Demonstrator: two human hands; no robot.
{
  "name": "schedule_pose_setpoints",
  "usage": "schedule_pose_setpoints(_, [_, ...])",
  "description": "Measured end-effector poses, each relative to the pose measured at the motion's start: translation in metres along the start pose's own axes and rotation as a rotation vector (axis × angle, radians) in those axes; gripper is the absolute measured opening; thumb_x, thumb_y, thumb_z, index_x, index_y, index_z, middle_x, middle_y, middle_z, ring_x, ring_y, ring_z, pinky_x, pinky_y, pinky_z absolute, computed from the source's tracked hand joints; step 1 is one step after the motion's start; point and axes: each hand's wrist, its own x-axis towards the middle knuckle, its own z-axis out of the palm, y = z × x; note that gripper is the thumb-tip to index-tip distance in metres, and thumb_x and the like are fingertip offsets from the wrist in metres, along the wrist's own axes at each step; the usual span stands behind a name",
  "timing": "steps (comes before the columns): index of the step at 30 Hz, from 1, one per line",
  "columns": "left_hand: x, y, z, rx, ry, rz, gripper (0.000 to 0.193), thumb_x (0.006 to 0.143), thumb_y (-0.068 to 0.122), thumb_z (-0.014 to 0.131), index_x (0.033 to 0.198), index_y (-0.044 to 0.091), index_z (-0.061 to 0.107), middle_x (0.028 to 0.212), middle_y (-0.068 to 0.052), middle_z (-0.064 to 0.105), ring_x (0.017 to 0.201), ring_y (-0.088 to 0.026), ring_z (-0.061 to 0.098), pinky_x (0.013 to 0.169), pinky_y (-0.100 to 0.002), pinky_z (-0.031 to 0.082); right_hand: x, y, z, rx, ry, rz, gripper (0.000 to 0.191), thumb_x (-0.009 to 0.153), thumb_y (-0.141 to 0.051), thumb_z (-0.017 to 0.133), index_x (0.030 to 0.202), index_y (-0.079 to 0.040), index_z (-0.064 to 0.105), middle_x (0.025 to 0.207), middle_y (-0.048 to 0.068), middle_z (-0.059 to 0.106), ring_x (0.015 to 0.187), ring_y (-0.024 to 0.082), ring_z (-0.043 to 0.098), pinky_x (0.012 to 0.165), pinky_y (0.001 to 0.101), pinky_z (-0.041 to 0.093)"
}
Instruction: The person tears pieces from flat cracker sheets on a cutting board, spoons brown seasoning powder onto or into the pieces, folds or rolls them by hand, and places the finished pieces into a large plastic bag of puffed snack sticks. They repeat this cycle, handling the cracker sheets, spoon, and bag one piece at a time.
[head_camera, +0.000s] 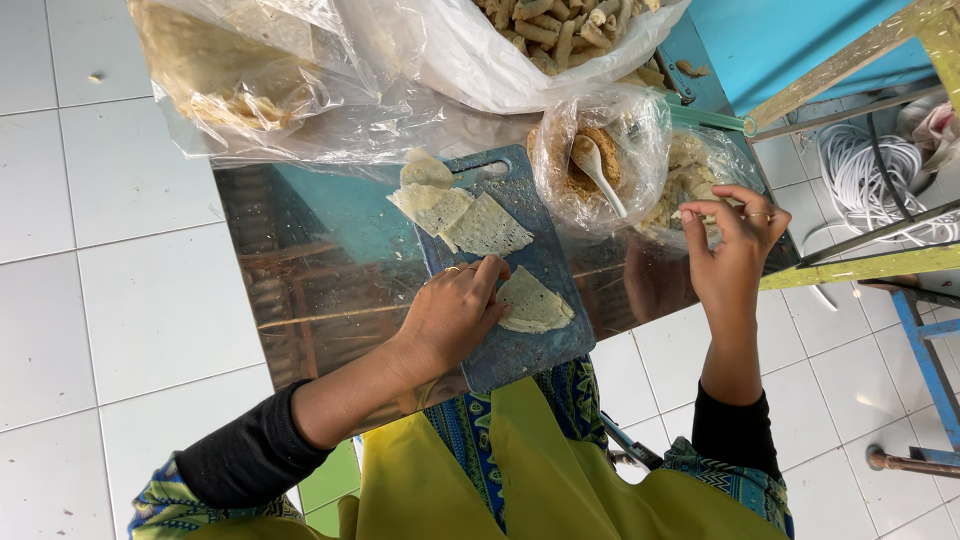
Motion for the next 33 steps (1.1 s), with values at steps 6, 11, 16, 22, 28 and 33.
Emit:
schedule_pose_setpoints(6, [0.003,-0.001,0.002,-0.002,-0.003,-0.007,0.04,0.085,0.017,0.078,0.115,0.007,0.052,0.078,-0.007,0.066,0.081,-0.03,0.068,0.076,-0.043,0.053,-0.015,-0.055,-0.002,0.229,-0.15,-0.098,0.007,0.1,-0.019,0.074,0.105,-0.017,0.078,0.13,0.001,0.064,0.12,0.022,0.043,0.107,0.039,0.036])
schedule_pose_setpoints(11, [0.004,-0.001,0.002,-0.015,-0.022,-0.03,0.037,0.088,0.018,0.076,0.115,0.008,0.052,0.077,-0.006,0.065,0.079,-0.029,0.068,0.075,-0.043,0.053,-0.027,-0.1,0.026,0.336,-0.351,-0.25,0.016,0.099,-0.007,0.067,0.11,-0.014,0.076,0.134,0.005,0.059,0.117,0.027,0.044,0.101,0.0396,0.041])
schedule_pose_setpoints(16, [0.0,-0.005,0.0,-0.01,0.02,0.007,0.039,0.088,0.019,0.076,0.116,0.008,0.051,0.078,-0.007,0.065,0.081,-0.031,0.068,0.076,-0.043,0.053,-0.028,-0.116,0.043,0.323,-0.4,-0.289,0.021,0.096,-0.004,0.068,0.114,-0.012,0.075,0.134,0.007,0.058,0.119,0.031,0.044,0.099,0.042,0.042])
schedule_pose_setpoints(22, [-0.003,-0.01,-0.001,0.002,0.021,0.032,0.041,0.087,0.018,0.076,0.117,0.007,0.05,0.083,-0.01,0.066,0.085,-0.032,0.068,0.078,-0.044,0.053,-0.029,-0.117,0.056,0.327,-0.375,-0.295,0.023,0.092,-0.011,0.075,0.115,-0.012,0.073,0.131,0.008,0.057,0.122,0.032,0.044,0.102,0.0453,0.041])
schedule_pose_setpoints(28, [-0.005,-0.011,-0.004,0.0,-0.01,0.003,0.041,0.088,0.02,0.076,0.117,0.006,0.05,0.084,-0.011,0.066,0.085,-0.033,0.068,0.08,-0.045,0.053,-0.029,-0.118,0.048,0.237,-0.335,-0.258,0.023,0.094,-0.008,0.073,0.117,-0.014,0.074,0.129,0.006,0.058,0.118,0.028,0.044,0.101,0.0424,0.04])
schedule_pose_setpoints(33, [-0.005,-0.015,-0.005,0.011,0.002,0.022,0.041,0.088,0.02,0.076,0.117,0.006,0.05,0.088,-0.012,0.067,0.087,-0.033,0.068,0.08,-0.045,0.053,-0.053,-0.124,0.033,-0.016,-0.305,-0.428,0.042,0.087,0.004,0.064,0.123,-0.016,0.075,0.143,0.007,0.054,0.123,0.031,0.041,0.104,0.0433,0.037])
